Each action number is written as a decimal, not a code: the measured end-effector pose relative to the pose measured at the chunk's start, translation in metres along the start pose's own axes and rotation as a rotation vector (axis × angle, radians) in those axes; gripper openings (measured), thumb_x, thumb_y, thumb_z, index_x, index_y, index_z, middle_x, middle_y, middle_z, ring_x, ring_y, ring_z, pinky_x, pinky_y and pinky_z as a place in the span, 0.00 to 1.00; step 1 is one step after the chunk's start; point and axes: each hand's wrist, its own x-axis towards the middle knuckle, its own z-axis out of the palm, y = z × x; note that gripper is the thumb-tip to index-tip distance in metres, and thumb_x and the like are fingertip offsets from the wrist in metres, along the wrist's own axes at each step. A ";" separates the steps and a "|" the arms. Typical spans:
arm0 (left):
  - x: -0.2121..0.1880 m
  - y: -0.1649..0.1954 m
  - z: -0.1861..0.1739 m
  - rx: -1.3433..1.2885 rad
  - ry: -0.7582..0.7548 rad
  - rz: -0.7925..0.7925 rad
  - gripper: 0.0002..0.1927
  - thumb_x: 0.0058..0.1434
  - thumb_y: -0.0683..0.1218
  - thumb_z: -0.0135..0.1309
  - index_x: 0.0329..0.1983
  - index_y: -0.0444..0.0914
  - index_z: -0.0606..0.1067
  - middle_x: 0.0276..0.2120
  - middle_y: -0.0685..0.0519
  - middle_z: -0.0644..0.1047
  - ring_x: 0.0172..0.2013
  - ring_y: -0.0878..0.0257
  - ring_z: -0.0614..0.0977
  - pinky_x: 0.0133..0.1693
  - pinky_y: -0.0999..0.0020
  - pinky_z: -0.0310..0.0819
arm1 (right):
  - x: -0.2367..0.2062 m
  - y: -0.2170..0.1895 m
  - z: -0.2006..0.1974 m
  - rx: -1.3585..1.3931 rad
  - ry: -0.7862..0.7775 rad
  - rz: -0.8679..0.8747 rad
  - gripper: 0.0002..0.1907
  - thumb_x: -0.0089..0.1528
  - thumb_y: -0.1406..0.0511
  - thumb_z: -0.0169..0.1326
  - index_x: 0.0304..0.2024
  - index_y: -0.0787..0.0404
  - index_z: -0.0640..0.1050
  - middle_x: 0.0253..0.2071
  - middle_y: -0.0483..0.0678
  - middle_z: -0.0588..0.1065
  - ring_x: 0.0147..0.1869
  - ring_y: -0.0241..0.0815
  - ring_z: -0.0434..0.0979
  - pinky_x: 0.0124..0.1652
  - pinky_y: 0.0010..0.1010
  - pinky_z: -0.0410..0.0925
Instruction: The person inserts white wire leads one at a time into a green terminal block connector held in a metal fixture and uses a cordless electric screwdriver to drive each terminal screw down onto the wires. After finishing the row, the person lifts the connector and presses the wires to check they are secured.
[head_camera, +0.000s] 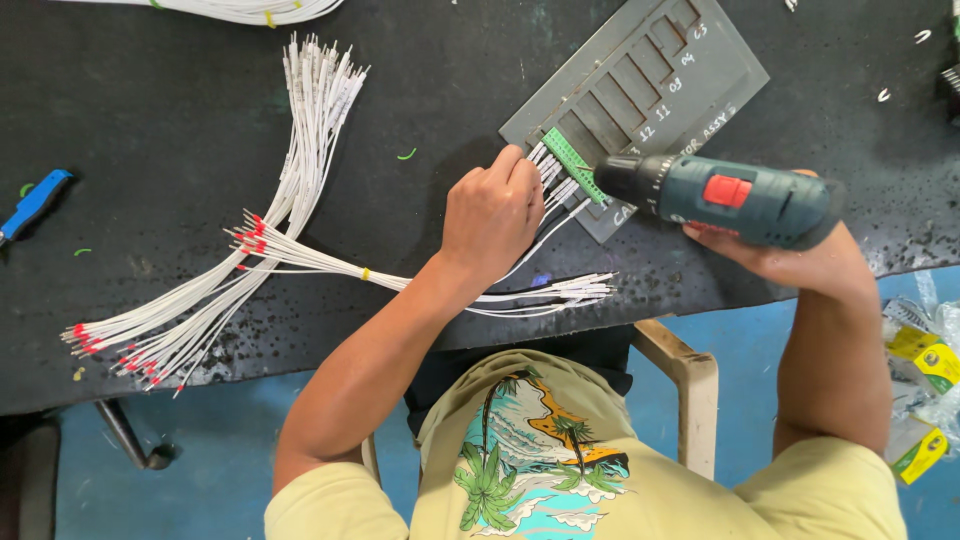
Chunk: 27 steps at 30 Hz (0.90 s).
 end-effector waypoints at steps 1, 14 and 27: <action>0.000 0.000 0.000 0.000 -0.003 -0.001 0.08 0.56 0.37 0.59 0.30 0.36 0.70 0.32 0.49 0.71 0.25 0.50 0.74 0.30 0.58 0.69 | 0.002 0.001 0.001 -0.042 0.006 -0.033 0.13 0.54 0.66 0.70 0.39 0.60 0.81 0.36 0.44 0.81 0.39 0.34 0.82 0.43 0.27 0.73; 0.001 0.000 -0.002 -0.018 -0.017 -0.004 0.08 0.56 0.37 0.59 0.30 0.36 0.70 0.31 0.49 0.71 0.24 0.50 0.74 0.29 0.58 0.68 | 0.028 -0.020 -0.007 0.057 -0.077 0.107 0.14 0.54 0.68 0.69 0.42 0.60 0.83 0.35 0.45 0.82 0.38 0.33 0.81 0.43 0.27 0.74; 0.000 -0.001 0.002 0.031 -0.017 -0.031 0.07 0.55 0.38 0.59 0.30 0.36 0.71 0.32 0.49 0.72 0.24 0.50 0.74 0.28 0.57 0.70 | 0.106 -0.090 -0.045 -0.933 -0.459 0.032 0.31 0.37 0.54 0.67 0.45 0.48 0.85 0.31 0.50 0.80 0.38 0.54 0.81 0.37 0.41 0.73</action>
